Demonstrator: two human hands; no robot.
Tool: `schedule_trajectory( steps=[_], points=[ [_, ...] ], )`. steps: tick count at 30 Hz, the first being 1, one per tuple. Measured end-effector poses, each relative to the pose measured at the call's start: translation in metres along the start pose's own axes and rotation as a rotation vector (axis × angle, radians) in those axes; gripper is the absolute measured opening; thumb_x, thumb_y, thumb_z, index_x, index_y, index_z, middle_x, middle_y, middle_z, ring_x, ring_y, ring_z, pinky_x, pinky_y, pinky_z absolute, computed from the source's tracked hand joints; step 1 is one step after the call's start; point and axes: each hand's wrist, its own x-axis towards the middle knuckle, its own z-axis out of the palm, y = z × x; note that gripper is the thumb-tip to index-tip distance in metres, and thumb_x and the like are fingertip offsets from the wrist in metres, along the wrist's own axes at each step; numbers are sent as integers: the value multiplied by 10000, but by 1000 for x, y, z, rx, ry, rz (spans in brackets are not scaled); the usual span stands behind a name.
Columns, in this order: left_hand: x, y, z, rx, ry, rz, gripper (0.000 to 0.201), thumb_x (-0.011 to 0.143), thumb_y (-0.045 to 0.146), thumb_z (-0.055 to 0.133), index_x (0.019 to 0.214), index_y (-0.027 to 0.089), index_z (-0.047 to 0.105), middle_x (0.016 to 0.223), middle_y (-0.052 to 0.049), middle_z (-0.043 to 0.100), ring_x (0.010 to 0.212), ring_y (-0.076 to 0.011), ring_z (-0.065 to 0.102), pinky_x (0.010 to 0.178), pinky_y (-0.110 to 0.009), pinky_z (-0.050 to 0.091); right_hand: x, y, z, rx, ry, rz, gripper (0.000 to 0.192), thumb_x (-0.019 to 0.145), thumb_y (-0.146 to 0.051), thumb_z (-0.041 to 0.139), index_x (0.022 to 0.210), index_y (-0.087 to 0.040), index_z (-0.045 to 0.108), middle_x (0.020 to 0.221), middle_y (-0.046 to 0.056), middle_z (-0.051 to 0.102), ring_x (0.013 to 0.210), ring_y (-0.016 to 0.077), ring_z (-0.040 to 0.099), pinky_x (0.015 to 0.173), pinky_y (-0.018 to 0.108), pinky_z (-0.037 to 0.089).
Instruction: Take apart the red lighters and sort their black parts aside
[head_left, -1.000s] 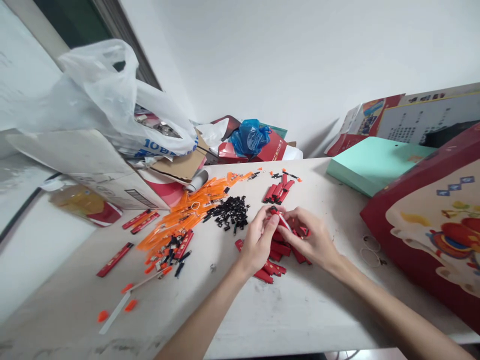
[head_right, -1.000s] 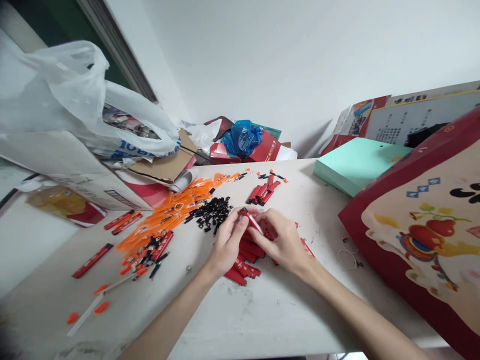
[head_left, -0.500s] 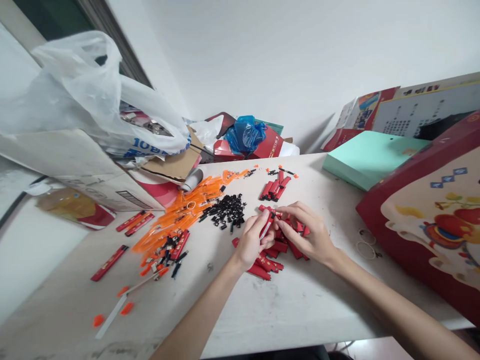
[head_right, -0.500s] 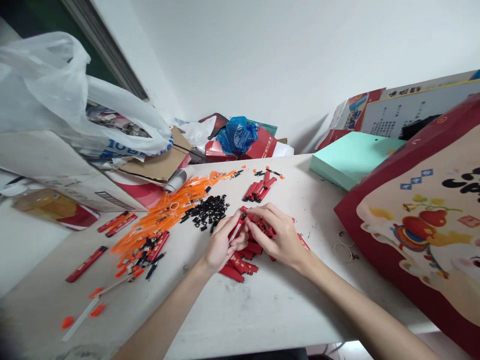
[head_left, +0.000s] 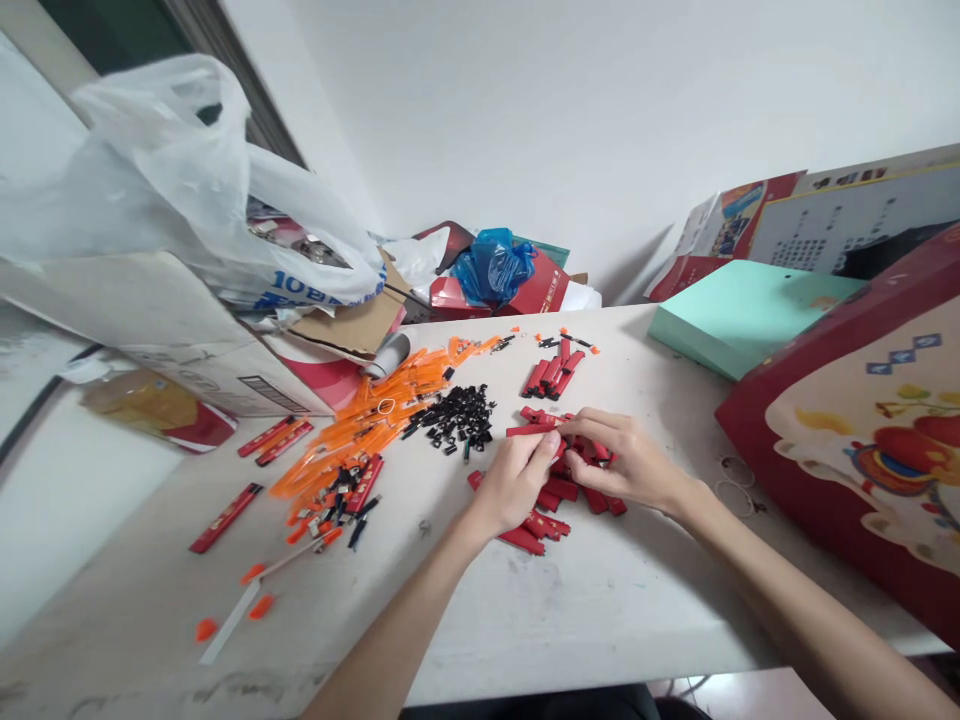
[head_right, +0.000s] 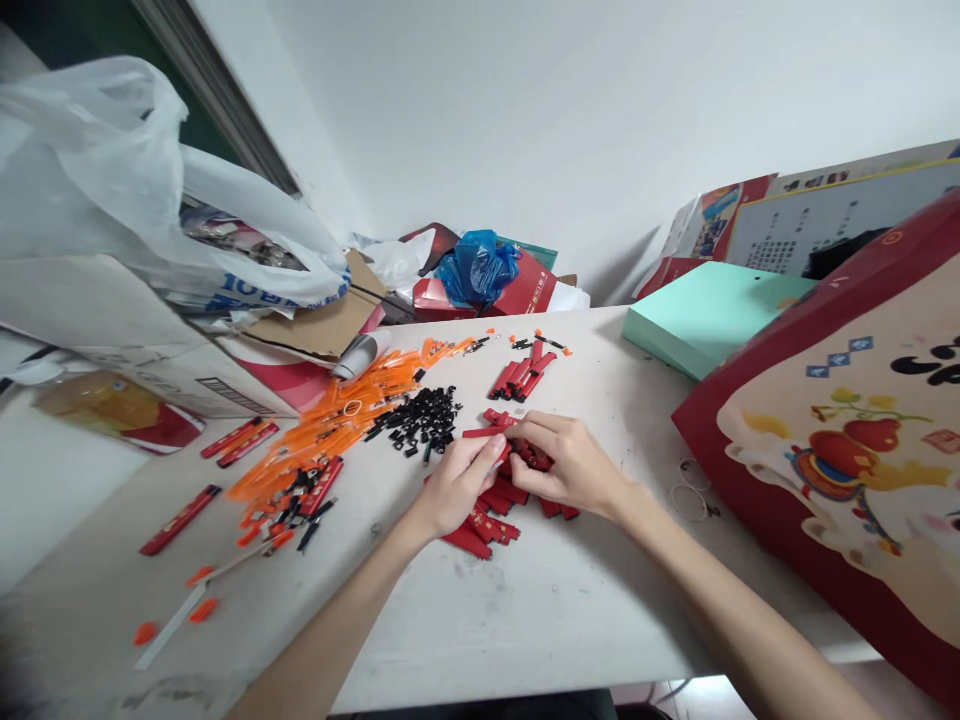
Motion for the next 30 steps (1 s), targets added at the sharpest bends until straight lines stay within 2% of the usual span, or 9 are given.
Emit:
schedule_trajectory(
  steps=[4,11,17,26,30],
  points=[
    [0,2,-1,169,-6,111,454,1018,471,407,655,201,443,597,21,436,571,-130,379,524,-260,285,-3,2,2,-98,-21,-28,254,928,-219,542,1164,-181,628,871,44,652,686,160,561,667,318,496],
    [-1,3,2,294,21,201,420,1029,371,396,639,220,440,575,18,478,567,-154,435,571,-290,288,-3,-4,6,-275,-44,-68,179,961,-184,467,1085,-184,595,769,29,592,596,157,518,580,304,455],
    [-2,1,3,354,18,181,386,1024,302,378,651,219,430,595,24,490,565,-153,442,598,-295,289,-2,-8,7,-317,-33,-77,147,959,-162,453,1036,-186,576,767,33,598,597,164,535,569,309,468],
    [-1,4,3,358,10,156,406,1041,317,363,648,219,383,574,28,456,578,-152,447,606,-297,290,-4,-4,13,-332,-30,-60,154,974,-161,440,1040,-162,579,792,53,605,618,172,555,561,311,465],
    [-2,8,1,339,-38,107,407,1042,362,369,666,210,408,596,29,457,586,-139,428,600,-289,297,-7,2,10,-291,-9,-22,218,992,-141,396,1042,-151,608,805,58,607,610,159,535,566,308,439]
  ],
)
